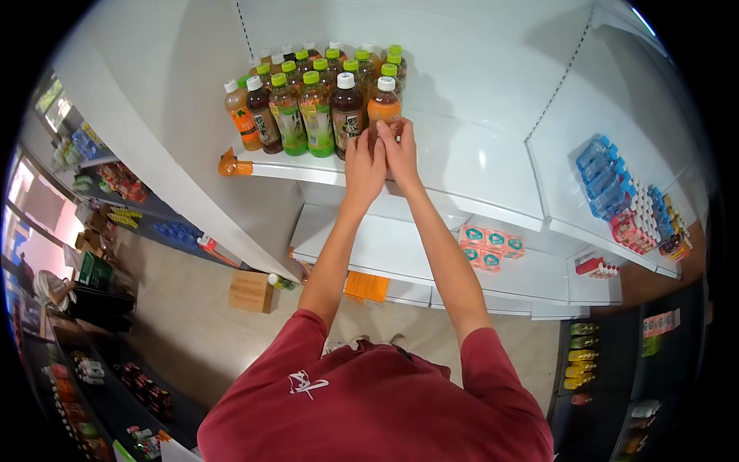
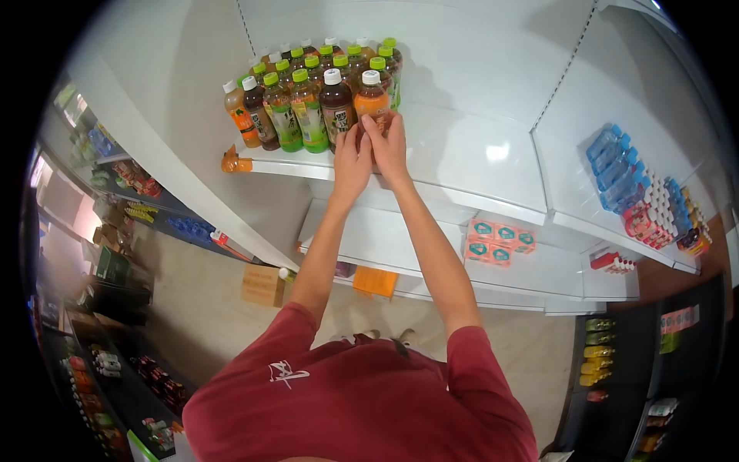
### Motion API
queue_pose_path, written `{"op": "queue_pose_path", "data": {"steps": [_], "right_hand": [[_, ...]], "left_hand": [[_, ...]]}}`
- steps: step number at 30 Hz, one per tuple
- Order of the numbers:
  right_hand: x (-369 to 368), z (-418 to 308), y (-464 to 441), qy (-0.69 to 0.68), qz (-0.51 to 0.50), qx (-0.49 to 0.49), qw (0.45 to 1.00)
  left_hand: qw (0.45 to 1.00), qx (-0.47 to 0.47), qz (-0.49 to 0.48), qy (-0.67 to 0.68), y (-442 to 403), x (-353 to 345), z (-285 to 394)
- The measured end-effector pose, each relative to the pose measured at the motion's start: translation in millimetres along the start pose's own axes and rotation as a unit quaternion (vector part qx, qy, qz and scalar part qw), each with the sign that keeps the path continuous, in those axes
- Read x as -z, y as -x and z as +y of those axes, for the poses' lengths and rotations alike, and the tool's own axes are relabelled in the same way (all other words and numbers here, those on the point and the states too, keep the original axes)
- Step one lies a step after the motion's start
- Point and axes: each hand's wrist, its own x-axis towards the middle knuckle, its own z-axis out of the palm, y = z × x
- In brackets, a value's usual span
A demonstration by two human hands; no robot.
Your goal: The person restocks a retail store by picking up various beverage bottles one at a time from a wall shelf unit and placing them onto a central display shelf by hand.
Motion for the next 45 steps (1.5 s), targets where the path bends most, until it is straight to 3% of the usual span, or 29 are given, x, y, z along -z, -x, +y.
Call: {"op": "queue_pose_path", "data": {"steps": [2,11,14,17,20,23,24,28,35,36,38,43,45], "right_hand": [[3,9,1,0.030,0.010,0.032,0.999],[26,-13,30,-0.090,0.021,0.022,0.995],[43,-24,53,-0.096,0.027,0.030,0.995],[55,-78,85,-0.142,0.037,0.065,0.987],[75,-98,126,-0.152,0.037,0.033,0.987],[92,-113,164,-0.165,0.070,-0.011,0.984],[97,-113,171,-0.179,0.066,-0.016,0.982],[113,-113,191,-0.175,0.082,-0.071,0.978],[121,-80,215,-0.191,0.098,-0.118,0.969],[124,-62,219,-0.211,0.054,-0.082,0.973],[110,-72,223,-0.256,0.087,-0.133,0.954],[72,-95,226,-0.282,0.054,-0.229,0.930],[58,-93,231,-0.310,-0.073,-0.240,0.917]], "left_hand": [[1.000,-0.004,0.007,0.013,3,-2,4],[0.998,0.001,-0.029,0.053,13,-15,23],[0.994,-0.108,0.000,-0.028,24,-28,28],[0.983,-0.181,0.016,0.005,42,-10,83],[0.966,-0.137,-0.056,0.214,69,2,124],[0.945,-0.097,-0.105,0.294,103,3,142],[0.949,-0.106,-0.046,0.293,113,-6,151],[0.934,-0.034,-0.102,0.341,129,-1,160],[0.939,0.081,-0.122,0.313,146,4,161],[0.941,0.087,-0.114,0.306,150,6,158],[0.949,0.085,-0.093,0.288,154,9,150],[0.973,0.075,-0.039,0.214,170,51,145],[0.982,0.090,0.002,0.164,176,80,150]]}}
